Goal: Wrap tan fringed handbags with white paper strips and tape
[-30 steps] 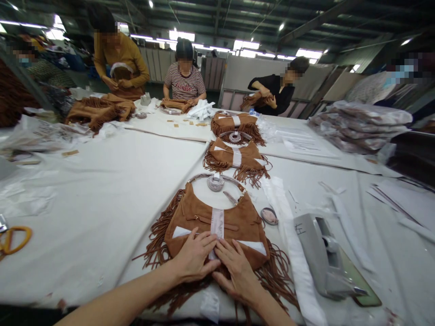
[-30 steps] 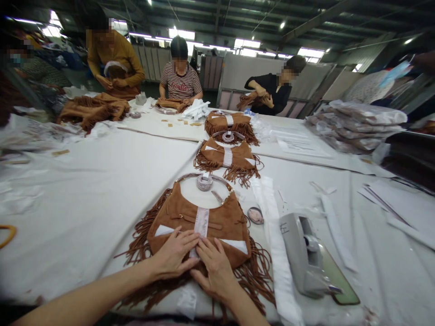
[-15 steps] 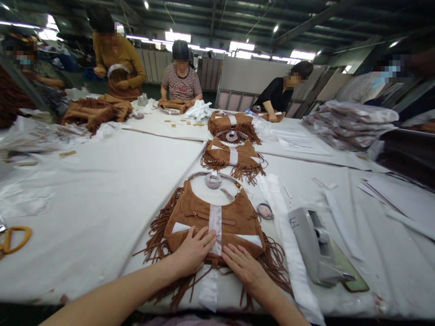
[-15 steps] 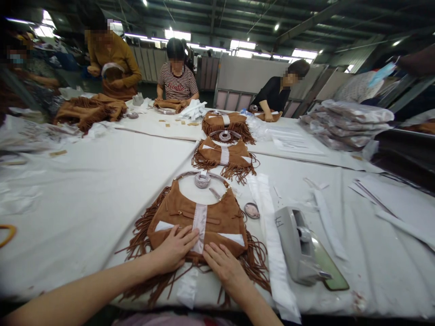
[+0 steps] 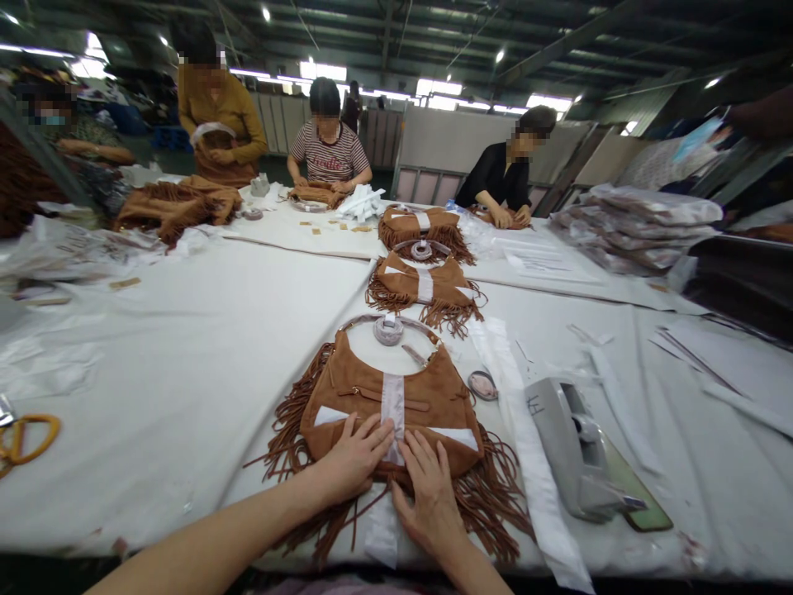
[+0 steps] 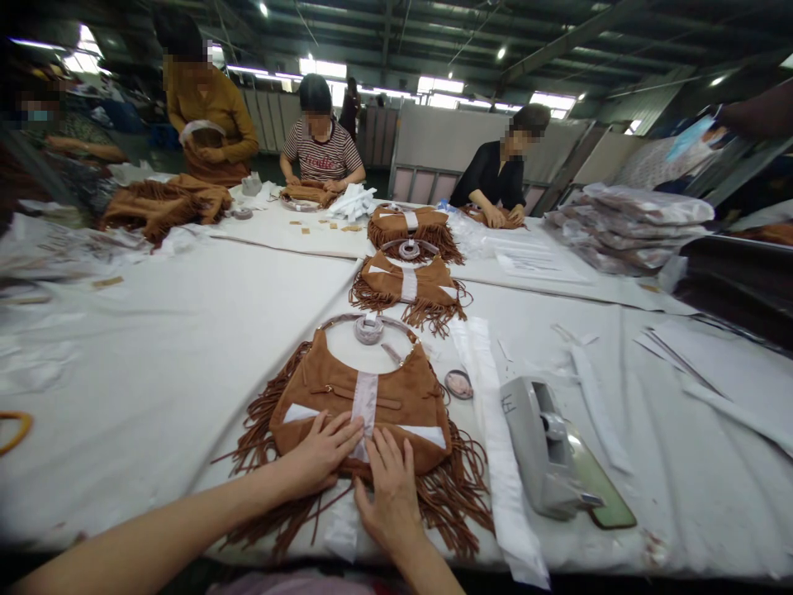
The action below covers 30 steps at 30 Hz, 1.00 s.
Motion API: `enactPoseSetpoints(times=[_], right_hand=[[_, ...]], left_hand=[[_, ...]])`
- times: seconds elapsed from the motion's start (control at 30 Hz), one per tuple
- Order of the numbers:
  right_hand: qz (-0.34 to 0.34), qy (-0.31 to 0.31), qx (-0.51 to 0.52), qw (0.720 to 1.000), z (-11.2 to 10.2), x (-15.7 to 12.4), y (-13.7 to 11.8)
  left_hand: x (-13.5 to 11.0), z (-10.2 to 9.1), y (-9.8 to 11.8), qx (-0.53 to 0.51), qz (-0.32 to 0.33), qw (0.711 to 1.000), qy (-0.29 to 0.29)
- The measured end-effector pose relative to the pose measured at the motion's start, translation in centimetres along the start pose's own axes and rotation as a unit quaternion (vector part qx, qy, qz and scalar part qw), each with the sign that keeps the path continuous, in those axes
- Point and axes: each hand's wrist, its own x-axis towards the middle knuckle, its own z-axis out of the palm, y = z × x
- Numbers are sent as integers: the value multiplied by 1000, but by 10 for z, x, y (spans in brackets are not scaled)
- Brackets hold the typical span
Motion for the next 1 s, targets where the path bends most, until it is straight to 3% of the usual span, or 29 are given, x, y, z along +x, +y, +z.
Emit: enactPoseSetpoints(times=[0.43, 0.67, 0.9, 1.0], right_hand=[[27, -19, 36, 999, 20, 2, -1], [-9, -31, 23, 999, 14, -1, 7], [-102, 3, -57, 993, 14, -2, 24], [-138, -15, -88, 986, 9, -5, 34]], left_hand=[[1, -20, 9, -91, -8, 995, -30], [6, 8, 23, -41, -69, 995, 60], [6, 21, 18, 36, -65, 996, 52], [6, 24, 15, 52, -55, 996, 57]])
